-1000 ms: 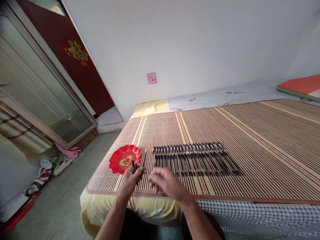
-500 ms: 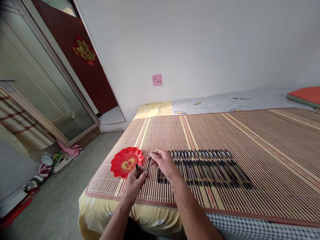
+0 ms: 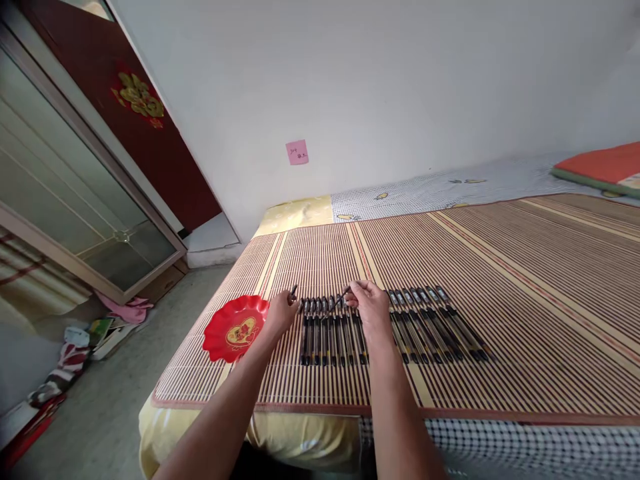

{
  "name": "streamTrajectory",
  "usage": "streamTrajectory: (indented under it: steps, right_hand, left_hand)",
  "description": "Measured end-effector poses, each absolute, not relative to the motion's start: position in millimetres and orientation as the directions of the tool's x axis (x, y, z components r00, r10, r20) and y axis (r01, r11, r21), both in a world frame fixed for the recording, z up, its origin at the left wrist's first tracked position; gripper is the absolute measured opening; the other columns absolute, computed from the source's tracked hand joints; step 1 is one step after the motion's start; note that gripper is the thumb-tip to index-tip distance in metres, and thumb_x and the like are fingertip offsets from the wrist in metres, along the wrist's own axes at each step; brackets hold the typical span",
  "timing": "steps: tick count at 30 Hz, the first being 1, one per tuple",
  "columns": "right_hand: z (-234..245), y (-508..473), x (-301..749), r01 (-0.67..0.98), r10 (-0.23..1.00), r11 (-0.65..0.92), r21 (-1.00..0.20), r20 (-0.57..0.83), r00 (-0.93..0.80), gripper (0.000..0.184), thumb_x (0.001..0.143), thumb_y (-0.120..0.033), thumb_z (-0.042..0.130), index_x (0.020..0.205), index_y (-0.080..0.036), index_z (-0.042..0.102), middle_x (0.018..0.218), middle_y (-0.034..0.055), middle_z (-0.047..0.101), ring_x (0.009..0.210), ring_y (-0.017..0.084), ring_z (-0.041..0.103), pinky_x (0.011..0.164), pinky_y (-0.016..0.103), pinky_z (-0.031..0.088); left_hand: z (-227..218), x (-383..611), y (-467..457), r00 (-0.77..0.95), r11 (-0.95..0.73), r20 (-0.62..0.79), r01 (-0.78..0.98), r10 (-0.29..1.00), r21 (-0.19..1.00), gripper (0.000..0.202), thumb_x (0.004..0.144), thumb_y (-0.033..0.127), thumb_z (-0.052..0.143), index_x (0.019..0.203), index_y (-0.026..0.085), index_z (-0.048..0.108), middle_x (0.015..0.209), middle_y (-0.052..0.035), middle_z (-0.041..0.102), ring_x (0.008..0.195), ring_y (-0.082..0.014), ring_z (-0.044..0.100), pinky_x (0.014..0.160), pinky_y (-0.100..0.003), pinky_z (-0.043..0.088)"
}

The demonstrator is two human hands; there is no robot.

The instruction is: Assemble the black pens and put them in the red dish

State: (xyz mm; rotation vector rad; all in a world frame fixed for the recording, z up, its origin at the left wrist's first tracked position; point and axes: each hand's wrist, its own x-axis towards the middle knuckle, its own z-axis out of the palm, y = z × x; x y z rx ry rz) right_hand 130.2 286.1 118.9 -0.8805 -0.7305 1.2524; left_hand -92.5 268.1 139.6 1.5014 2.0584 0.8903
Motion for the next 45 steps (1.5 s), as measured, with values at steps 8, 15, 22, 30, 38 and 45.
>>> streamTrajectory:
  steps: [8,15,22,30,38,45]
  right_hand:
    - [122.2,286.5,134.1,-0.500,0.984,0.093,-0.861,0.005,0.175,0.042,0.064,-0.048,0.090,0.084,-0.015,0.073,0.075,0.0047,0.075,0.062,0.014,0.070,0.053,0.022,0.057]
    - [120.8,285.8,133.1,-0.516,0.983,0.078,-0.853,-0.020,0.182,0.045,0.060,-0.050,0.092,0.081,-0.016,0.072,0.072,0.0029,0.074,0.060,0.013,0.069,0.052,0.021,0.057]
    - [130.7,283.4,129.6,-0.600,0.973,0.110,-0.793,-0.038,0.228,0.040,0.060,-0.042,0.093,0.079,-0.017,0.070,0.070,0.0014,0.072,0.060,0.013,0.068,0.055,0.022,0.057]
    - [186.4,245.4,125.8,-0.642,0.959,0.278,-0.714,0.163,0.234,0.027,0.075,-0.037,0.087,0.086,-0.018,0.071,0.082,0.0028,0.075,0.068,0.012,0.067,0.063,0.025,0.057]
    - [227.4,202.9,109.7,-0.550,0.889,0.453,-0.702,0.307,0.340,0.015,0.084,-0.031,0.081,0.086,-0.019,0.073,0.081,0.0013,0.074,0.064,0.011,0.067,0.065,0.027,0.057]
    - [233.5,195.7,107.6,-0.493,0.874,0.483,-0.723,0.363,0.324,0.011,0.087,-0.029,0.078,0.087,-0.019,0.074,0.082,0.0016,0.074,0.065,0.011,0.067,0.063,0.026,0.057]
  left_hand:
    - [127.1,-92.1,294.4,-0.315,0.345,-0.160,0.712,0.935,0.611,0.015,0.095,0.027,0.070,0.103,0.014,0.068,0.097,-0.0031,0.071,0.079,-0.0151,0.067,0.071,-0.032,0.059]
    - [135.5,-85.2,283.9,-0.318,0.297,-0.085,0.711,0.944,0.638,0.017,0.084,0.017,0.076,0.099,0.011,0.070,0.095,-0.0117,0.072,0.083,-0.0235,0.069,0.071,-0.036,0.055]
    - [161.8,-81.3,216.6,-0.215,0.096,0.048,0.613,0.975,0.784,0.038,0.104,0.041,0.040,0.116,0.017,0.068,0.092,-0.0096,0.071,0.073,-0.0196,0.063,0.064,-0.031,0.048]
    - [165.4,-80.4,140.2,-0.081,0.016,-0.020,-0.048,0.997,0.999,0.054,0.095,0.065,0.052,0.115,0.018,0.065,0.080,-0.0042,0.071,0.061,-0.0128,0.050,0.055,-0.025,0.035]
    - [183.9,-80.9,134.4,0.002,-0.059,0.060,-0.143,0.998,0.988,0.037,0.093,0.051,0.067,0.097,0.015,0.068,0.076,-0.0013,0.066,0.058,-0.0080,0.045,0.055,-0.023,0.032]
    - [190.3,-82.2,130.1,-0.017,-0.082,0.080,-0.118,0.997,0.990,0.033,0.093,0.047,0.070,0.103,0.015,0.069,0.076,-0.0006,0.065,0.063,-0.0093,0.048,0.057,-0.022,0.036]
